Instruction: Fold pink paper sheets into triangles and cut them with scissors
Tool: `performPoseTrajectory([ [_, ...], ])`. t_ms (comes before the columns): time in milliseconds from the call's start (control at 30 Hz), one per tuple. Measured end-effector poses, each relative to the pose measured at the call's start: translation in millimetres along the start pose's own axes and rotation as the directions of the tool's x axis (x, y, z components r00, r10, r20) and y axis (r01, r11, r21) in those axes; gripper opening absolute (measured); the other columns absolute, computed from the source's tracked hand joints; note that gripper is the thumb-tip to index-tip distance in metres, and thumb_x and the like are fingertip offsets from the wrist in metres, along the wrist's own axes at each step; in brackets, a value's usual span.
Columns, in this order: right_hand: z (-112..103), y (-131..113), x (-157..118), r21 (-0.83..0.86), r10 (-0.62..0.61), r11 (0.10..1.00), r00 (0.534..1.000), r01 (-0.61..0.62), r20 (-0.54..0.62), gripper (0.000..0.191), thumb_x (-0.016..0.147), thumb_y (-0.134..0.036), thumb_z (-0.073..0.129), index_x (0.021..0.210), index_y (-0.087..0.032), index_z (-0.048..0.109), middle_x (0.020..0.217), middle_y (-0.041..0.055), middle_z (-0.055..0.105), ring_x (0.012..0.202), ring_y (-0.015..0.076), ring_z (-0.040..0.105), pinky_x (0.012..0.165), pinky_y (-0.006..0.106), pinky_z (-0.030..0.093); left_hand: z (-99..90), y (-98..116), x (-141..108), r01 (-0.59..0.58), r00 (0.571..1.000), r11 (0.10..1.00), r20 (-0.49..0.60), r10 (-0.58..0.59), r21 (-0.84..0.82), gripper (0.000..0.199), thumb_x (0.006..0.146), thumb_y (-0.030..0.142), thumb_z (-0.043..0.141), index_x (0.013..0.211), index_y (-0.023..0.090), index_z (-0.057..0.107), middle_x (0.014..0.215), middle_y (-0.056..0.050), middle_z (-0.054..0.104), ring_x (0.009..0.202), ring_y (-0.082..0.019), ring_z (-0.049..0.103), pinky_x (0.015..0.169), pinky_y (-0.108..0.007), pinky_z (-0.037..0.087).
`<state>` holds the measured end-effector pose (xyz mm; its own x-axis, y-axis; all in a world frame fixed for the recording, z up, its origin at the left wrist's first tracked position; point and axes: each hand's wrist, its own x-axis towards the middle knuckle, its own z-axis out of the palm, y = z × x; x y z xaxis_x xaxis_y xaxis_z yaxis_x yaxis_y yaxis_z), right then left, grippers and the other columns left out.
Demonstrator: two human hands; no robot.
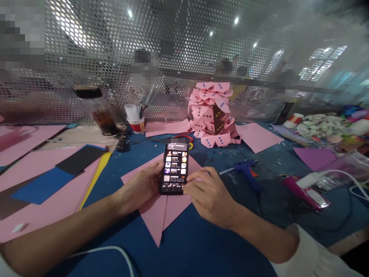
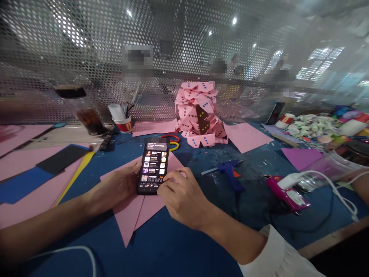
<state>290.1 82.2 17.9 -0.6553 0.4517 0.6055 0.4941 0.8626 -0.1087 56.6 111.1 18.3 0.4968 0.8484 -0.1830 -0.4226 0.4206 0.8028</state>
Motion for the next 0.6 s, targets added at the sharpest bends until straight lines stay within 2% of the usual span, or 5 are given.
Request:
performPoseTrajectory([
  [200, -0.6, -1.6, 0.9, -0.003, 0.019, 1.0, 1.0, -0.019, -0.008, 0.02, 0.092, -0.003, 0.053, 0.098, -0.016, 0.067, 0.092, 0.0025, 0.076, 0.105, 0.0201, 0.063, 0.097, 0.043, 0.039, 1.3, 0.4, 1.1, 0.009, 1.0, 1.0, -0.008, -0.009, 0.018, 0.045, 0.102, 0.036, 0.048, 0.143, 0.018, 0.055, 0.138, -0.016, 0.063, 0.122, -0.031, 0.06, 0.108, -0.049, 0.044],
  [367, -0.9, -2.3, 1.7, 0.0, 0.037, 0.999, 0.999, -0.037, -0.019, 0.022, 0.093, -0.003, 0.052, 0.099, -0.018, 0.066, 0.095, 0.0032, 0.076, 0.105, 0.0209, 0.063, 0.096, 0.043, 0.04, 6.7, 2.3, -0.9, -0.003, 1.0, 1.0, -0.031, 0.004, 0.02, 0.045, 0.103, 0.035, 0.047, 0.144, 0.018, 0.054, 0.134, -0.016, 0.064, 0.114, -0.03, 0.064, 0.102, -0.049, 0.047],
  [600, -0.2, -1.8, 3.6, 0.004, 0.07, 0.998, 0.996, -0.07, -0.052, 0.028, 0.091, -0.001, 0.052, 0.11, -0.019, 0.063, 0.109, 0.0021, 0.075, 0.113, 0.0212, 0.06, 0.1, 0.043, 0.04, 3.1, -1.9, 0.5, -0.009, 1.0, 1.0, -0.005, 0.009, 0.006, 0.046, 0.103, 0.038, 0.047, 0.144, 0.018, 0.053, 0.137, -0.017, 0.062, 0.124, -0.033, 0.058, 0.108, -0.052, 0.042],
])
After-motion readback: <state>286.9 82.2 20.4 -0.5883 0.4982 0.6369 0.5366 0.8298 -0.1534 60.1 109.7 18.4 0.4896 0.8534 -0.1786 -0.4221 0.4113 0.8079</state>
